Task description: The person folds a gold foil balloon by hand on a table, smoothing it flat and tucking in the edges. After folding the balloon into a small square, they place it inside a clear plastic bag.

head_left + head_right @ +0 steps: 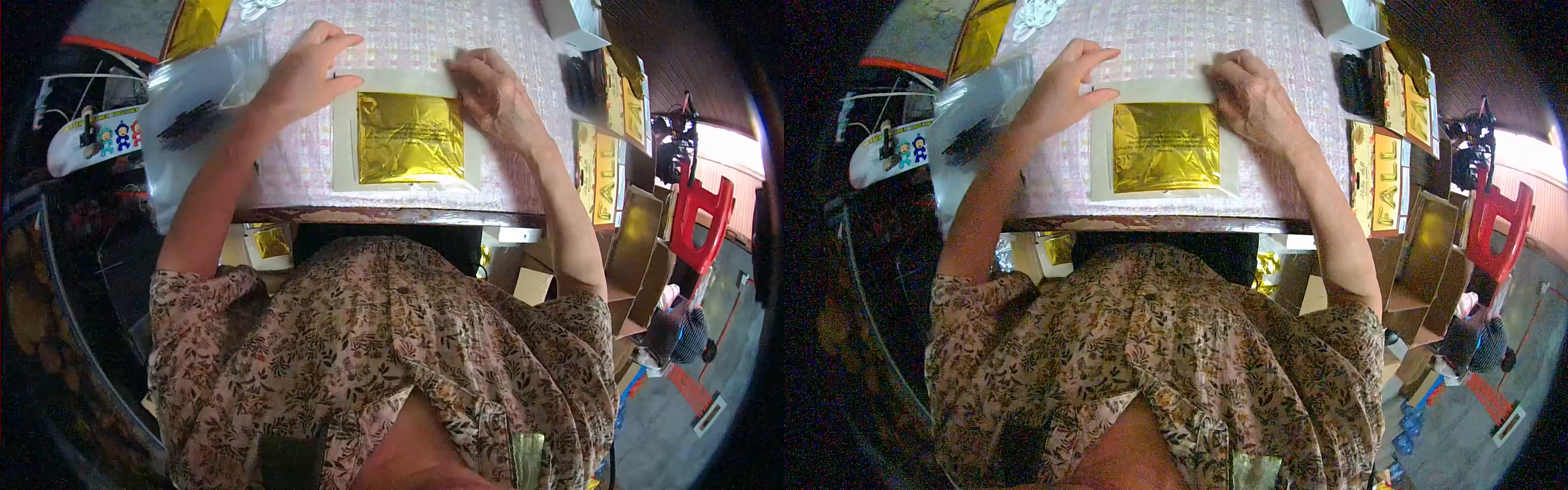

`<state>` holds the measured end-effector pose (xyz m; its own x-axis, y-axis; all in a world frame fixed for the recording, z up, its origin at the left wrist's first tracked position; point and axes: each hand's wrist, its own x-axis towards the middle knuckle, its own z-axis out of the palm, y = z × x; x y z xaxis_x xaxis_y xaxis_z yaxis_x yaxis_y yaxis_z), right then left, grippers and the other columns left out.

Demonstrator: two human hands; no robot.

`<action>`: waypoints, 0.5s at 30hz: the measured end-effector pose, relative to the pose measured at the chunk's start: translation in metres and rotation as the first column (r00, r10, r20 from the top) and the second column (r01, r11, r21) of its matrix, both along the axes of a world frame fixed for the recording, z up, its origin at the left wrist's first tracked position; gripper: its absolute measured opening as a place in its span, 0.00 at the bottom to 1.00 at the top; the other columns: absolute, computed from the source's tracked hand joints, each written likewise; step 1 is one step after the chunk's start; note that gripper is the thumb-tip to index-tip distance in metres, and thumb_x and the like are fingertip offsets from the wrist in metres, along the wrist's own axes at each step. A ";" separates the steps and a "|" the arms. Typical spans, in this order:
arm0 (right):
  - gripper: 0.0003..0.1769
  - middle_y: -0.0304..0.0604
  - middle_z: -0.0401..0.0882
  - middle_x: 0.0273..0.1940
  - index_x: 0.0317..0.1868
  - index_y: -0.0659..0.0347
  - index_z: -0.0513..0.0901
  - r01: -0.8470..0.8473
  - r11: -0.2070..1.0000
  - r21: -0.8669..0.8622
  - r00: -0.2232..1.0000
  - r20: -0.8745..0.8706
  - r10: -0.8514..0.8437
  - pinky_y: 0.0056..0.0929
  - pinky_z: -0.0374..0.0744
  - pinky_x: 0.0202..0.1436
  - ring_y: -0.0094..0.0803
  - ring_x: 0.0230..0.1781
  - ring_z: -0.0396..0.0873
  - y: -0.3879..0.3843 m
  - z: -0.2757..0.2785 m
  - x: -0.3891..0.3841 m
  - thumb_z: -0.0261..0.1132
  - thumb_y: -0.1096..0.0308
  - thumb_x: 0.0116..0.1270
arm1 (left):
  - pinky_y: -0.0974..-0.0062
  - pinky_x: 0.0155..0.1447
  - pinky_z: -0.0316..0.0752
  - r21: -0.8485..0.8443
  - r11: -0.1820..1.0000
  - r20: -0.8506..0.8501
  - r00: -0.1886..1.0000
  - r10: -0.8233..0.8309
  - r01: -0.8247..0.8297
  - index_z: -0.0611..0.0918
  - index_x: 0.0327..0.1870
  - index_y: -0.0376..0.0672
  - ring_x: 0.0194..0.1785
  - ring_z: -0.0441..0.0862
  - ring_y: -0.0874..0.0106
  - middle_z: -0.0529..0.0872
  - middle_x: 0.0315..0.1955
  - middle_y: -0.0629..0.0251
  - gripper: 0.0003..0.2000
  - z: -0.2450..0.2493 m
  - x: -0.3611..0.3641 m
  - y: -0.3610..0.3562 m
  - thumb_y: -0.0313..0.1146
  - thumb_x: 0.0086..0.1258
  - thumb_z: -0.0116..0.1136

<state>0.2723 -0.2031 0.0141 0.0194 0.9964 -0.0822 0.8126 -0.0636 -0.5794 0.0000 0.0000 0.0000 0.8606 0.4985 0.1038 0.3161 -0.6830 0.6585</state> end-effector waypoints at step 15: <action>0.27 0.42 0.81 0.61 0.64 0.56 0.84 0.065 0.983 0.171 0.993 -0.108 -0.046 0.35 0.76 0.70 0.40 0.64 0.77 0.013 -0.002 0.023 0.75 0.78 0.64 | 0.69 0.58 0.77 -0.046 0.957 0.036 0.958 -0.283 0.285 0.87 0.48 0.41 0.47 0.83 0.67 0.87 0.42 0.65 0.08 0.002 0.009 0.021 0.26 0.71 0.63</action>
<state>0.2955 -0.1901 0.0118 0.0755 0.9933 0.0873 0.7456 0.0019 -0.6664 0.0093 0.0208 0.0015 0.9646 0.2391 0.1115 0.0945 -0.7077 0.7002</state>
